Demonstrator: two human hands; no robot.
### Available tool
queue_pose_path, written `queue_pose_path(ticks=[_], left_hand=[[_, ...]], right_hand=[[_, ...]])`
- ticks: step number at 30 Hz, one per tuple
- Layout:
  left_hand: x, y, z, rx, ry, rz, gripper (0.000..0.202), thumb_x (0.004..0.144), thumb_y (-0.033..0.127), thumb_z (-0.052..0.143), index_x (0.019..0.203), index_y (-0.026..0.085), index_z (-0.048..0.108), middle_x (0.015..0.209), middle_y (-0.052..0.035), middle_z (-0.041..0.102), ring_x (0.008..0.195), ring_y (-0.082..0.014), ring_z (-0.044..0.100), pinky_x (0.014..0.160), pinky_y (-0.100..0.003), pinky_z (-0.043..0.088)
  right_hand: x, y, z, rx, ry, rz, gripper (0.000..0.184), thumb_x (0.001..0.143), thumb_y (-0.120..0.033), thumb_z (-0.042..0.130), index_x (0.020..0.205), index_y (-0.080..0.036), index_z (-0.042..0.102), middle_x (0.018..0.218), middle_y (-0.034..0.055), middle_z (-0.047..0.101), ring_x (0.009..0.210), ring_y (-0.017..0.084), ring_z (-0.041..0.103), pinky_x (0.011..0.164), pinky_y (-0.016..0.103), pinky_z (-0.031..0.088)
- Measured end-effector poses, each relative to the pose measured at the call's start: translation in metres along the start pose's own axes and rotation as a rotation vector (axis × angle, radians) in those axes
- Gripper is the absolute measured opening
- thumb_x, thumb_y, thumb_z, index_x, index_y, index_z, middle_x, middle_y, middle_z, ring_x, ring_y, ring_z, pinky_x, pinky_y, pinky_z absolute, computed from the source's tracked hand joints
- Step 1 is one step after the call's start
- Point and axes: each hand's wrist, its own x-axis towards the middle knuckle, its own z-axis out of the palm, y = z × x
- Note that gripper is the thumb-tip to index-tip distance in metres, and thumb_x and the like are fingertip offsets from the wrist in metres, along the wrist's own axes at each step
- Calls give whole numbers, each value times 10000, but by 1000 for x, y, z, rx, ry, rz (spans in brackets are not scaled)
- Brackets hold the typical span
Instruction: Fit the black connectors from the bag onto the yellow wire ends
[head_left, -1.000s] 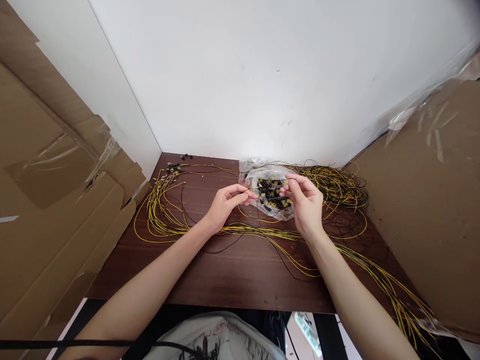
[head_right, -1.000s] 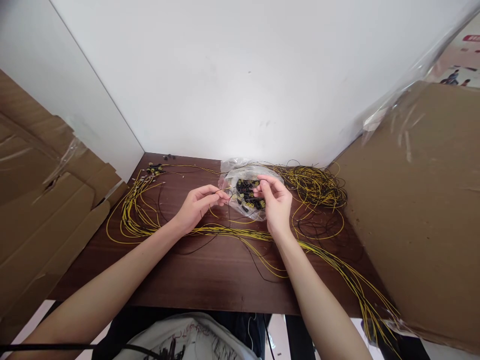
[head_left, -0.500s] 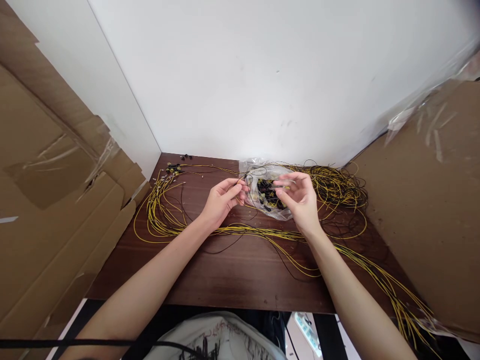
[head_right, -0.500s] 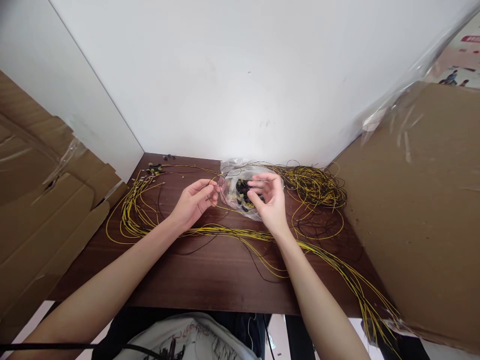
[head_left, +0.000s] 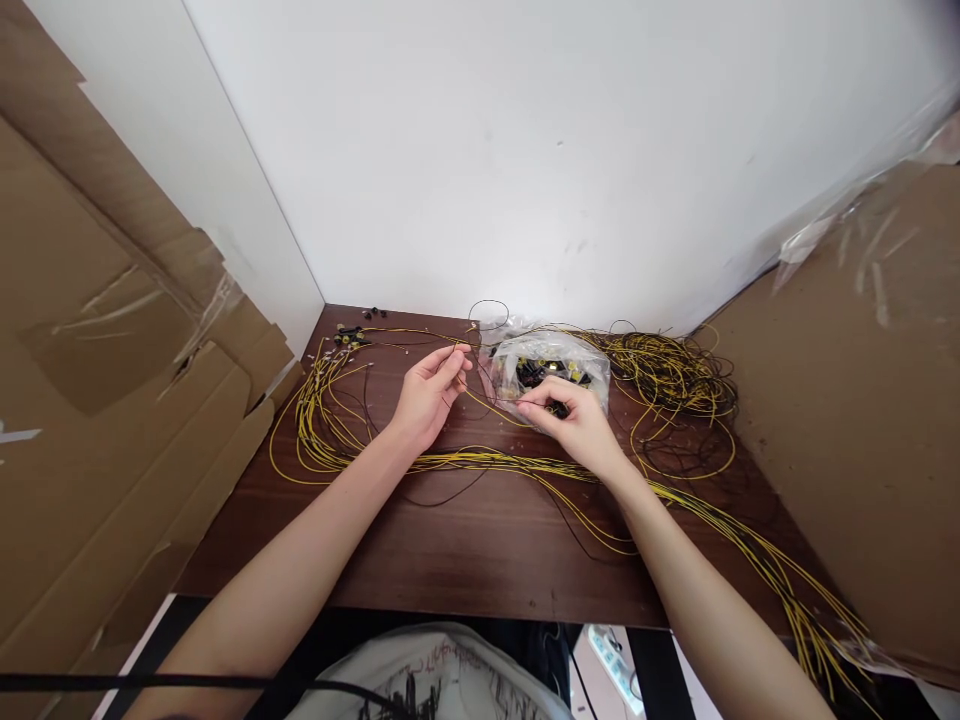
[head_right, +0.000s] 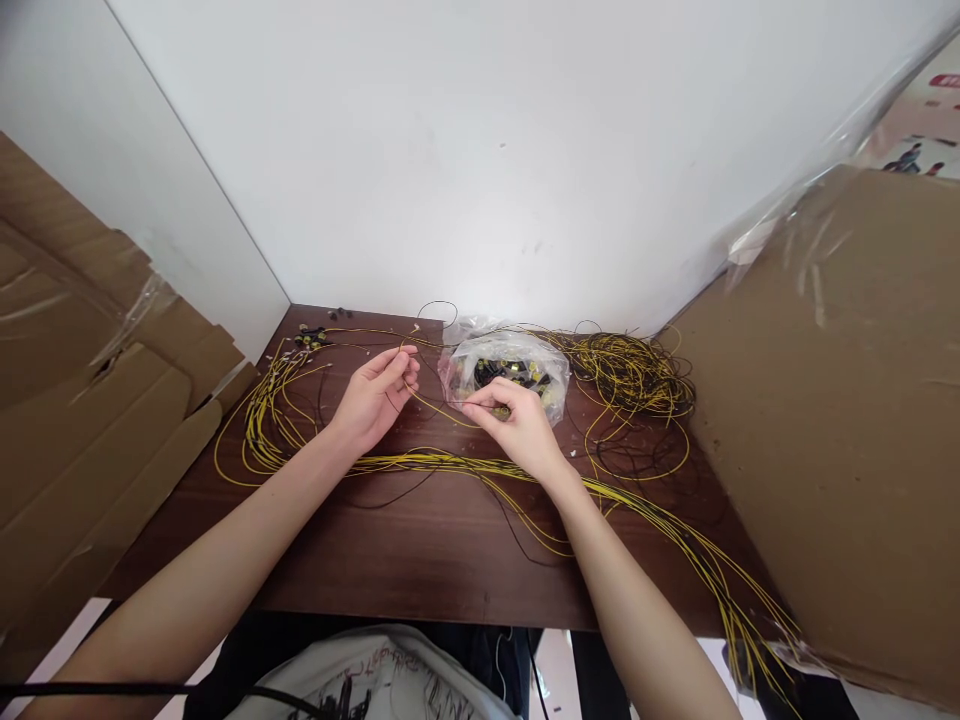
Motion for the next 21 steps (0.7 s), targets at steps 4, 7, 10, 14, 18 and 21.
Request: queue_pose_path(ticks=[4, 7, 10, 14, 18, 21], left_hand=[[3, 4, -3, -29, -13, -31, 259, 637, 212, 763, 863, 113, 683, 726, -16, 624, 600, -39, 532, 540, -136, 432], [3, 5, -3, -63, -42, -37, 257, 643, 184, 755, 879, 113, 684, 800, -42, 661, 654, -55, 569, 611, -158, 470], [2, 5, -3, -67, -67, -38, 261, 633, 124, 747, 886, 117, 684, 866, -59, 675, 744, -84, 602, 705, -198, 495], [2, 4, -3, -27, -67, -21, 285, 604, 67, 747, 877, 120, 681, 844, -41, 663, 781, -95, 604, 745, -223, 497], [3, 2, -5, -11, -30, 20, 311, 586, 66, 754, 879, 124, 667, 825, -32, 650, 788, -100, 599, 750, -235, 496], [4, 1, -7, 1, -6, 48, 342, 577, 68, 757, 897, 126, 652, 819, -34, 648, 785, -103, 599, 742, -235, 496]], right_hand=[[1, 1, -4, 161, 109, 90, 172, 744, -348, 661, 787, -182, 675, 689, 10, 605, 619, 124, 502, 587, 265, 402], [2, 3, -7, 208, 188, 122, 181, 743, -362, 658, 747, -182, 673, 710, 13, 626, 654, 130, 529, 627, 270, 415], [2, 5, -10, 201, 253, 126, 185, 745, -361, 651, 737, -177, 671, 725, 17, 643, 676, 139, 551, 654, 278, 427], [2, 7, -11, 163, 250, 129, 209, 742, -377, 648, 726, -169, 661, 696, 21, 630, 653, 145, 546, 625, 280, 428], [2, 5, -12, 145, 208, 117, 218, 743, -376, 644, 676, -169, 631, 670, 13, 597, 624, 133, 515, 597, 270, 406], [1, 3, -11, 127, 196, 108, 217, 749, -354, 636, 644, -168, 600, 622, -9, 534, 571, 108, 449, 554, 255, 359]])
